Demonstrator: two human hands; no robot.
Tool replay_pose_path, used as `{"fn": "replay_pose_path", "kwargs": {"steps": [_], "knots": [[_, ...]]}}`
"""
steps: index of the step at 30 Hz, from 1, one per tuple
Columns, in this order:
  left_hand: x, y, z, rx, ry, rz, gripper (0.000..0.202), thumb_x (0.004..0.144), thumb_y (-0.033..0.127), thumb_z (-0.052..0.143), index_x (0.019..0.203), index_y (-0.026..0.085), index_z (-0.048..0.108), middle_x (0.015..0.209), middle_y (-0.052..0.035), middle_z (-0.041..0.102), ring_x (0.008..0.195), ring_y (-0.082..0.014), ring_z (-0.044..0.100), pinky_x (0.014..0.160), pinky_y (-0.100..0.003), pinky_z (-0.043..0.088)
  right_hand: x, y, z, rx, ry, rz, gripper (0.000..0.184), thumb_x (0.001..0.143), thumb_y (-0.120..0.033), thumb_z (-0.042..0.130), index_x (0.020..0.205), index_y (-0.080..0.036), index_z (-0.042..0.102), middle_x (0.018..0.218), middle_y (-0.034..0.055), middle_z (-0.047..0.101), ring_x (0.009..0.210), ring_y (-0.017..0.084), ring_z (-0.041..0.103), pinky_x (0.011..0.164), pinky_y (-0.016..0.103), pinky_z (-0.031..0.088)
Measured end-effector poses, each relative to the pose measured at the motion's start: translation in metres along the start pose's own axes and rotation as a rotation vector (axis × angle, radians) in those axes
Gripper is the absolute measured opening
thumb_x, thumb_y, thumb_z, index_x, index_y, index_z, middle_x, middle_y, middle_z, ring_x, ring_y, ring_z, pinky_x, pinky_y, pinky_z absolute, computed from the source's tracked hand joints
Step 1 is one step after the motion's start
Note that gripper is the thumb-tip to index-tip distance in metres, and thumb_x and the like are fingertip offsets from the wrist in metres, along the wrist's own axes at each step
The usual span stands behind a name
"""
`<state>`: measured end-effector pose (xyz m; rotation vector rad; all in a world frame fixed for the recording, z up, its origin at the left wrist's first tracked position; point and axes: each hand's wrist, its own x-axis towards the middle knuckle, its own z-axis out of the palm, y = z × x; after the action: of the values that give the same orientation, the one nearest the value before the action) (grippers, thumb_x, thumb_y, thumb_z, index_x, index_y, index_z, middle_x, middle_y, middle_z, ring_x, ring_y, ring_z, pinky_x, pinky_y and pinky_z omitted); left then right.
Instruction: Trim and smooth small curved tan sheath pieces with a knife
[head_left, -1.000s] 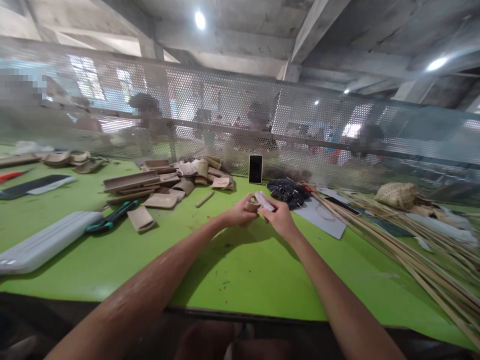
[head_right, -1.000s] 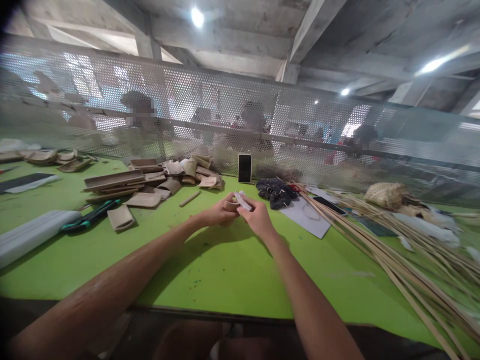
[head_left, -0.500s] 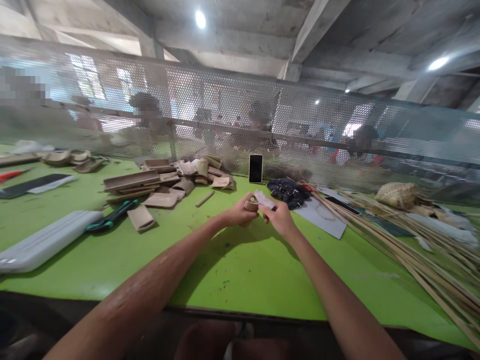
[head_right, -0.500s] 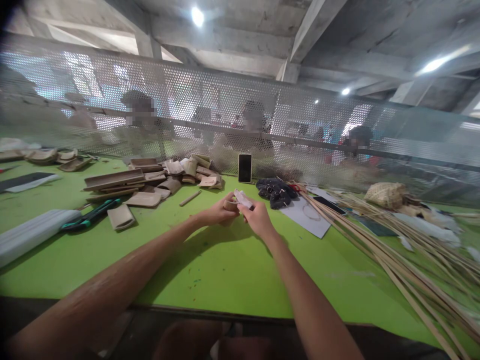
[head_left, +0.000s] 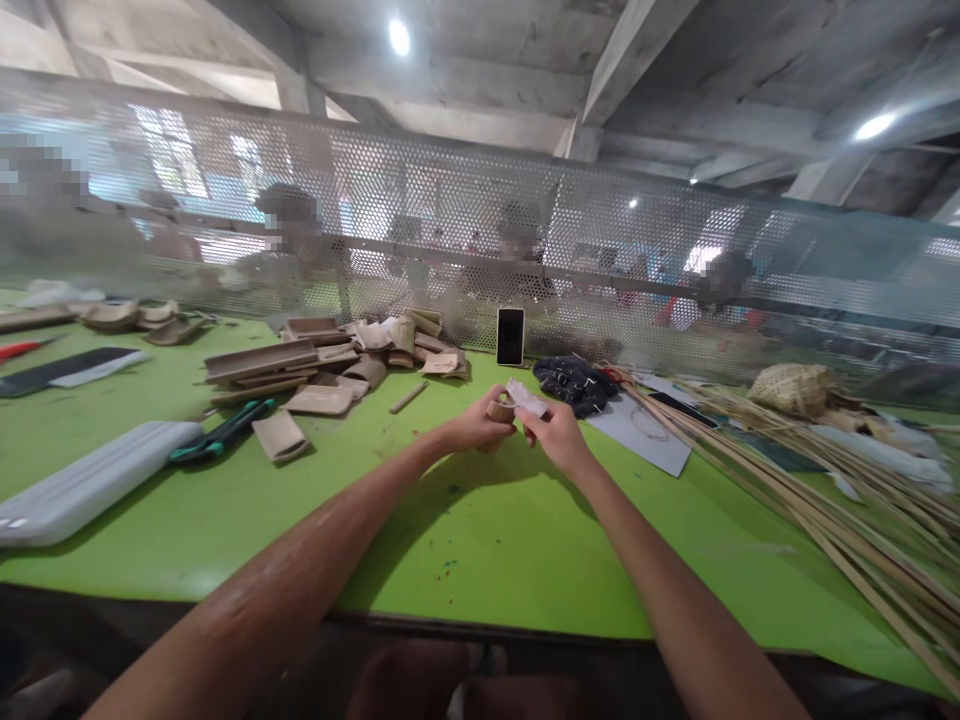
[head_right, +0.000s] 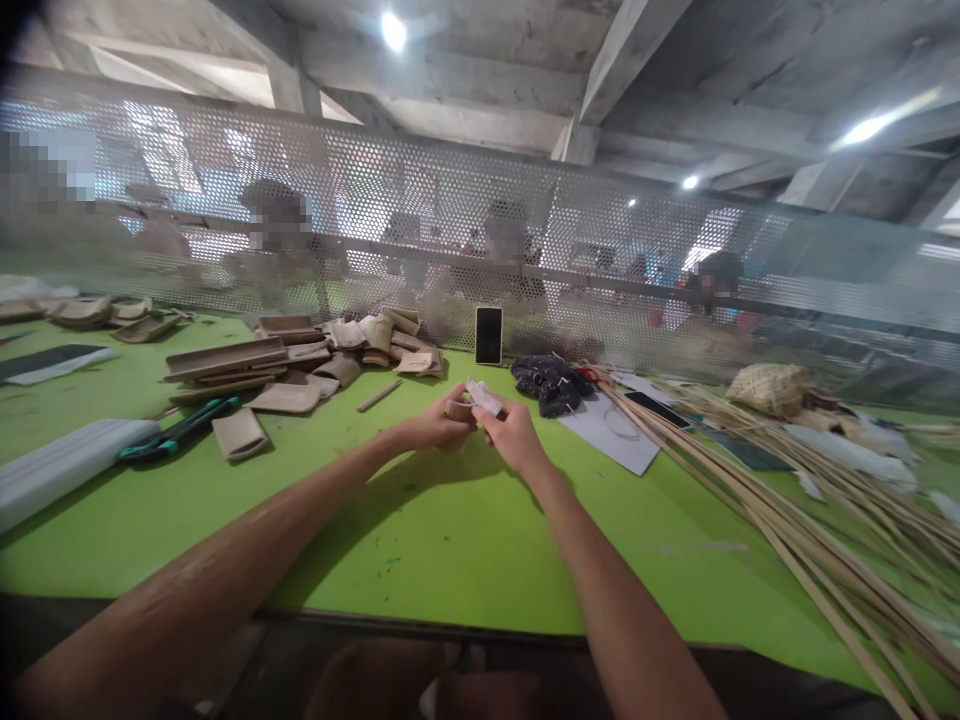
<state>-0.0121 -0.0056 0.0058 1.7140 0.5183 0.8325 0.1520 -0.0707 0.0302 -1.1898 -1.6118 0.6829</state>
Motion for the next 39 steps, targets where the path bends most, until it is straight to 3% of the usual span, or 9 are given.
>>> {"fn": "replay_pose_path", "kwargs": {"steps": [8,23,30,34,39], "knots": [[0.0027,-0.0062,-0.0012,-0.001,0.004,0.008,0.068,0.067,0.024,0.072,0.127,0.017,0.042,0.085,0.001,0.056,0.069,-0.0122,0.053,0.061,-0.024,0.043,0.0004,0.0004,0.0016,0.033,0.008,0.056,0.041,0.081,-0.052,0.062,0.059,-0.018,0.056,0.051,-0.0009,0.053,0.045,0.011,0.048,0.047,0.025,0.038],[0.0024,-0.0074,-0.0014,-0.028,-0.006,0.041,0.068,0.067,0.023,0.073,0.127,0.017,0.042,0.088,-0.0007,0.058,0.072,-0.0131,0.055,0.063,-0.025,0.043,0.0024,0.0023,0.0004,0.003,0.005,0.046,0.041,0.081,-0.052,0.064,0.061,-0.017,0.06,0.052,-0.0004,0.055,0.046,0.011,0.049,0.048,0.025,0.038],[-0.0004,-0.0015,-0.0011,-0.009,-0.008,0.031,0.065,0.068,0.021,0.072,0.125,0.017,0.042,0.084,0.0012,0.058,0.068,-0.0113,0.053,0.06,-0.023,0.042,-0.0004,0.0013,-0.0006,-0.021,-0.01,-0.006,0.031,0.084,-0.043,0.064,0.09,-0.014,0.074,0.052,-0.0017,0.055,0.048,0.011,0.048,0.048,0.025,0.038],[-0.0006,-0.002,-0.0001,-0.015,-0.008,0.03,0.063,0.067,0.023,0.073,0.122,0.017,0.043,0.082,0.0027,0.056,0.067,-0.0105,0.052,0.059,-0.022,0.041,-0.0011,0.0011,-0.0005,0.011,-0.003,0.004,0.048,0.082,-0.036,0.066,0.124,-0.013,0.069,0.055,-0.0021,0.058,0.048,0.011,0.046,0.048,0.025,0.038],[0.001,-0.0041,0.0009,-0.013,0.011,0.054,0.056,0.067,0.024,0.073,0.114,0.016,0.043,0.084,0.0024,0.054,0.069,-0.0105,0.05,0.06,-0.023,0.041,0.0001,0.0023,0.0009,0.061,0.014,0.007,0.053,0.078,-0.029,0.068,0.129,-0.013,0.068,0.063,0.0014,0.064,0.049,0.01,0.045,0.048,0.025,0.038]]}}
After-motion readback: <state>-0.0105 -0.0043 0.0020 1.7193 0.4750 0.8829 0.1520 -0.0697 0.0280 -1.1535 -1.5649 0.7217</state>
